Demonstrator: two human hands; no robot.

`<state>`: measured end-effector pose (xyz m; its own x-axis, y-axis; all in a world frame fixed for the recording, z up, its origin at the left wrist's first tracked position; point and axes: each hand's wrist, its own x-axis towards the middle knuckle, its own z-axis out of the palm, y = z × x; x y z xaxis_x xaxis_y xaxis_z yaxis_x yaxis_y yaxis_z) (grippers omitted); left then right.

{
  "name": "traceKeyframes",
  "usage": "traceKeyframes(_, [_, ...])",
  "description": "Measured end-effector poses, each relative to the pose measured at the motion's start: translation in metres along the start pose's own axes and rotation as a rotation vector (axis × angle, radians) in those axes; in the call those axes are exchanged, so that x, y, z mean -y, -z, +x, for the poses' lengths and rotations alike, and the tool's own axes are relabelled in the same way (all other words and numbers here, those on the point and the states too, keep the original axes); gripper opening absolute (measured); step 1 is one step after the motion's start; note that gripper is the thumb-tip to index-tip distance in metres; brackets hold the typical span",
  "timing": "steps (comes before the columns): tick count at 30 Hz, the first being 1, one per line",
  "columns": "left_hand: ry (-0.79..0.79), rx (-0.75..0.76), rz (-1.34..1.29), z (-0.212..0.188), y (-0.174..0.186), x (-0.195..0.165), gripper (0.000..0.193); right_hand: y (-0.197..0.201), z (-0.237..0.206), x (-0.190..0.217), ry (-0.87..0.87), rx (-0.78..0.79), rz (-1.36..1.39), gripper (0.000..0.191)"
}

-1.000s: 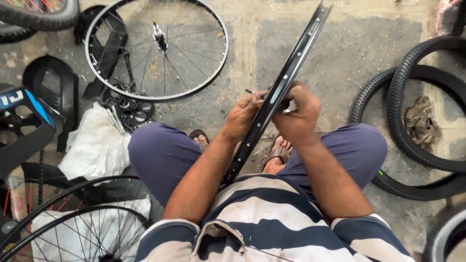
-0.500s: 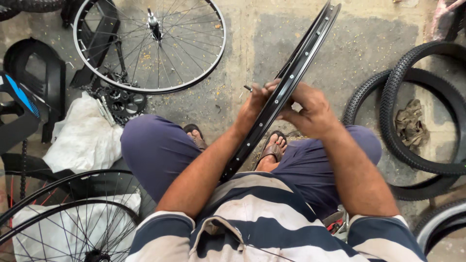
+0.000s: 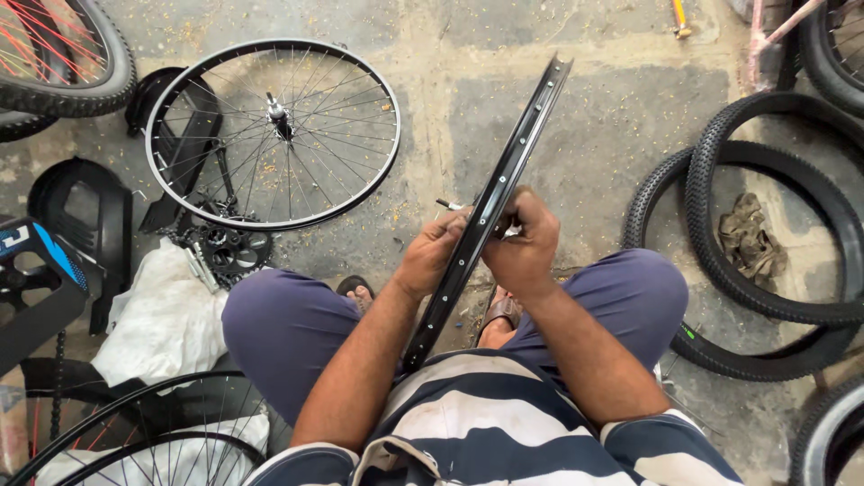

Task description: The person sits on the floor and uses a wrench to tighten the spokes on a bicycle wheel. They rotate the wheel and adjust multiple spokes in sequence to true the wheel.

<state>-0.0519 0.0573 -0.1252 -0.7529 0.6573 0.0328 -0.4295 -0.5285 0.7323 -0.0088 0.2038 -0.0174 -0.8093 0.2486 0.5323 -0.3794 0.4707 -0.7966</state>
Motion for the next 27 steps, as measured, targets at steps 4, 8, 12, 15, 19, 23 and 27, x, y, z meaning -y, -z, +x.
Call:
traceKeyframes(4, [0.027,-0.017,-0.051,0.000,0.004,0.008,0.042,0.032,0.026,0.011,-0.040,0.442,0.126,0.044])
traceKeyframes(8, [0.098,-0.080,-0.060,0.004,0.003,0.006,0.043,0.048,0.049,0.009,0.149,0.711,0.184,0.055])
traceKeyframes(12, [0.118,-0.067,0.000,0.010,-0.007,-0.001,0.039,0.046,0.044,0.001,0.209,0.678,0.091,0.049])
traceKeyframes(15, [-0.002,-0.104,0.043,0.009,-0.015,-0.003,0.040,0.036,0.030,-0.008,0.042,0.562,0.054,0.039])
traceKeyframes(19, [-0.112,-0.051,0.085,0.008,-0.017,-0.001,0.036,0.009,0.012,-0.013,0.177,0.172,-0.113,0.031])
traceKeyframes(23, [-0.149,-0.120,0.159,0.012,-0.019,-0.009,0.039,-0.011,0.005,-0.008,0.217,-0.084,-0.182,0.049])
traceKeyframes(27, [-0.234,-0.261,0.330,-0.024,-0.023,-0.040,0.032,-0.002,0.003,-0.014,0.102,0.088,0.163,0.028])
